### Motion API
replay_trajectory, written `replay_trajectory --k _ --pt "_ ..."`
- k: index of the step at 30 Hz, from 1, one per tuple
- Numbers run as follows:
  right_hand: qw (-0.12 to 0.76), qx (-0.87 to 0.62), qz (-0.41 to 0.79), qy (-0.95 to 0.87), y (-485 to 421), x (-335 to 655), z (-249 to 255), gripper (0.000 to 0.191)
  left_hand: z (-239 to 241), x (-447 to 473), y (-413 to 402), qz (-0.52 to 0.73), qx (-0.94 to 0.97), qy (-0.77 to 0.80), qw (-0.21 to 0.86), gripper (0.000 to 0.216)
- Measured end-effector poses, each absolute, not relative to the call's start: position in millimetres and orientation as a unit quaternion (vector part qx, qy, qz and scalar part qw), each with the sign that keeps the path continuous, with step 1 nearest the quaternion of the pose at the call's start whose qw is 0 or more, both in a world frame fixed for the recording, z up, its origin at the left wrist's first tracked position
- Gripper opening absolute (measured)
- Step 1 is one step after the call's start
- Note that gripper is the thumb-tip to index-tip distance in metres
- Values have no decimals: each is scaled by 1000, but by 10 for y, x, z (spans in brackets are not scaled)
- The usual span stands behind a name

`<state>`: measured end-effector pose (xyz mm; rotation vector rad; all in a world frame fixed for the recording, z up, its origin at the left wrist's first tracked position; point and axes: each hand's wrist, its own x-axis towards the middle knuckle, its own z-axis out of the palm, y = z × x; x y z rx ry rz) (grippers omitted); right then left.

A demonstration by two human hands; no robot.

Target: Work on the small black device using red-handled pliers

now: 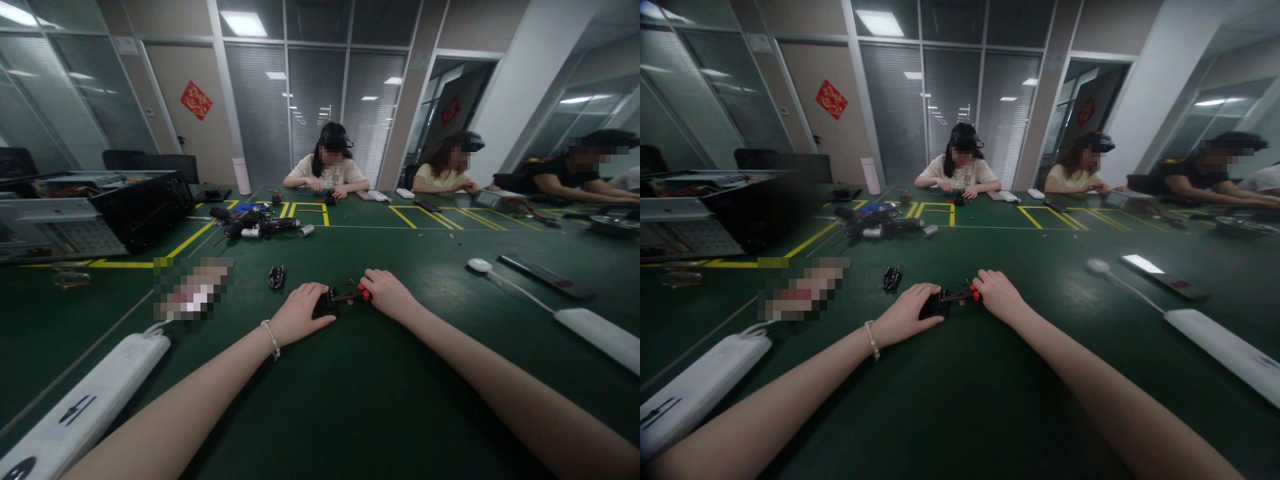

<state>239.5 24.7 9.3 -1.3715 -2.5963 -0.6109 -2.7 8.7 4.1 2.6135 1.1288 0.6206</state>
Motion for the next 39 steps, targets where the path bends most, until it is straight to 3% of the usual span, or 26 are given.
replay_trajectory --k 39 --pt "64 -462 -205 -861 266 2401 73 18 21 -28 97 216 891 383 111 51"
